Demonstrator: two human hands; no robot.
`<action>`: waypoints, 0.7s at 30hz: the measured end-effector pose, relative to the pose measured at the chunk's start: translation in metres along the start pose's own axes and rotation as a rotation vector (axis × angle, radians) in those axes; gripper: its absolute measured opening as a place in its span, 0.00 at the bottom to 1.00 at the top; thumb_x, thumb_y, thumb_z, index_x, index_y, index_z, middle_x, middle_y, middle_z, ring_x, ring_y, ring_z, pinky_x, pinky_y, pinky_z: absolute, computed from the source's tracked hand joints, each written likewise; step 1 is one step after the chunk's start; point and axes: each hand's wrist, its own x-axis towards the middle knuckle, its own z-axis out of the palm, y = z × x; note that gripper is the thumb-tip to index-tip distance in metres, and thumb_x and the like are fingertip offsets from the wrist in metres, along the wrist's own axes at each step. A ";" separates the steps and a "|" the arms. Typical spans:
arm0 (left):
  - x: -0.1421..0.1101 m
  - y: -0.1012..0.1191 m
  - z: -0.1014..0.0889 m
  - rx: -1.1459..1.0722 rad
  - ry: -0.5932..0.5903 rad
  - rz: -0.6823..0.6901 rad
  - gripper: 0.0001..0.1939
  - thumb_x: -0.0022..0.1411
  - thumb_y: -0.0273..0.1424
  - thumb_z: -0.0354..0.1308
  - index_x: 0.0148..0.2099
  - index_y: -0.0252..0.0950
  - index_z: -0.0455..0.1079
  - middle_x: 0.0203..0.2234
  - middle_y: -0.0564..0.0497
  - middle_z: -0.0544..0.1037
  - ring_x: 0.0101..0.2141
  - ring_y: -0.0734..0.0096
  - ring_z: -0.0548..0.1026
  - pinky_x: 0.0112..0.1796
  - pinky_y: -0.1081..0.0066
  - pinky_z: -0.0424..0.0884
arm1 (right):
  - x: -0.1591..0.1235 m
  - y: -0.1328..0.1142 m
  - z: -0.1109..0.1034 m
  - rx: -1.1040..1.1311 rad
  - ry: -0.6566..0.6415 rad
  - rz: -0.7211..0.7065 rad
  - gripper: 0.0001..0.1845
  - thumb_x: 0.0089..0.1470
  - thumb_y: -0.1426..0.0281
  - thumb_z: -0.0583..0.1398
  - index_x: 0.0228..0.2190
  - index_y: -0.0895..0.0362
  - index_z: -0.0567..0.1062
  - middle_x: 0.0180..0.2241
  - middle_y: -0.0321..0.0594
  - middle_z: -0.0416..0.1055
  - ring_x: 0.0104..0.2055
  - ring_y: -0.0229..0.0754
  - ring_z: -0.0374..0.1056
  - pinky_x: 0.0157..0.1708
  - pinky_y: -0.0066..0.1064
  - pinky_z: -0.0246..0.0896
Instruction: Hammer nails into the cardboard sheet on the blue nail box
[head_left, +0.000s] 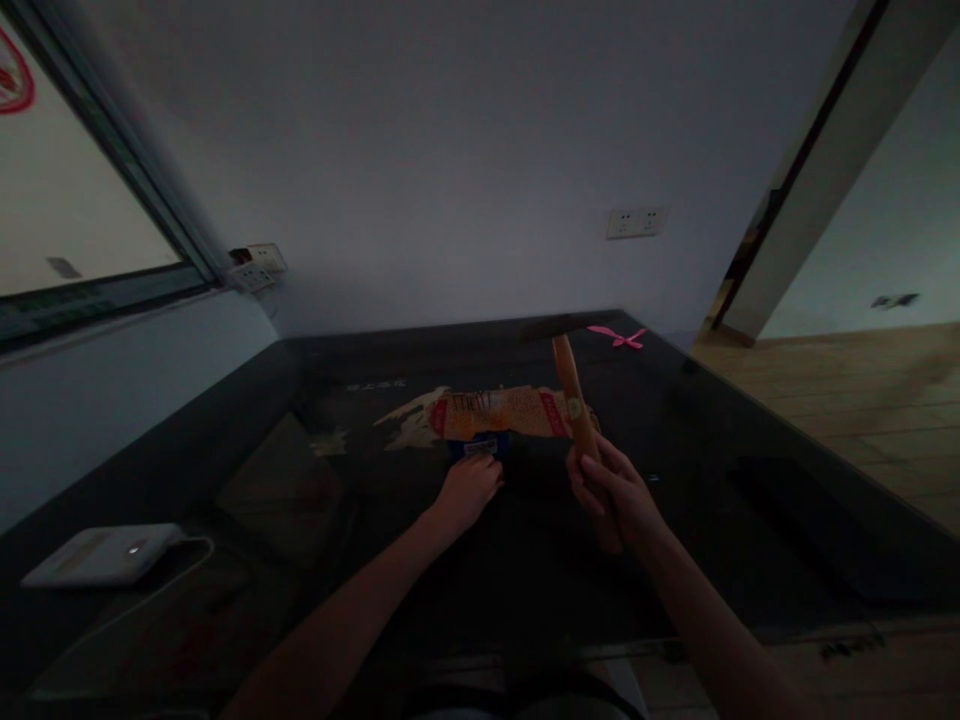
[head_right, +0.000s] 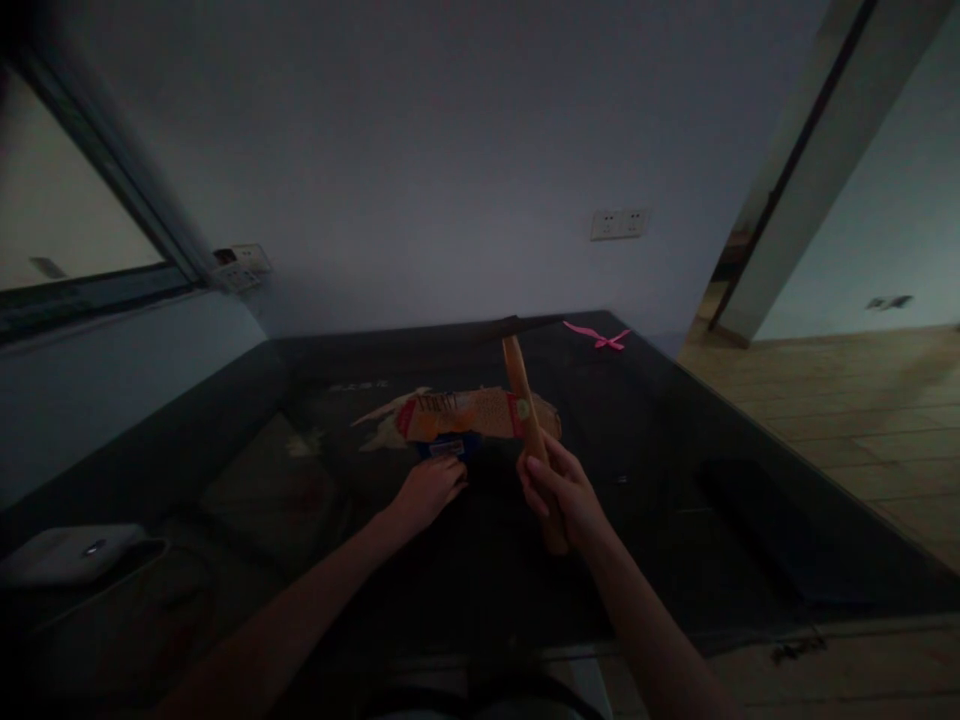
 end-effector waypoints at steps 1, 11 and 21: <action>0.000 0.001 0.001 0.009 0.004 0.006 0.05 0.60 0.29 0.52 0.36 0.34 0.67 0.34 0.45 0.73 0.39 0.63 0.71 0.40 0.66 0.67 | 0.000 0.000 0.000 -0.006 -0.001 0.001 0.05 0.53 0.68 0.58 0.34 0.55 0.69 0.22 0.30 0.62 0.12 0.24 0.49 0.11 0.22 0.36; -0.003 -0.002 -0.005 -0.332 0.032 -0.005 0.12 0.58 0.26 0.52 0.45 0.35 0.69 0.36 0.47 0.77 0.35 0.67 0.74 0.37 0.70 0.68 | 0.000 -0.003 0.003 -0.052 0.024 0.011 0.08 0.52 0.68 0.59 0.36 0.55 0.68 0.23 0.29 0.62 0.13 0.25 0.49 0.12 0.23 0.36; 0.002 -0.015 -0.085 -0.921 0.314 0.020 0.08 0.53 0.34 0.59 0.34 0.34 0.72 0.30 0.50 0.77 0.32 0.70 0.75 0.36 0.71 0.70 | -0.001 -0.006 0.005 -0.062 0.054 0.009 0.05 0.52 0.69 0.59 0.33 0.55 0.68 0.22 0.29 0.61 0.13 0.25 0.49 0.12 0.22 0.37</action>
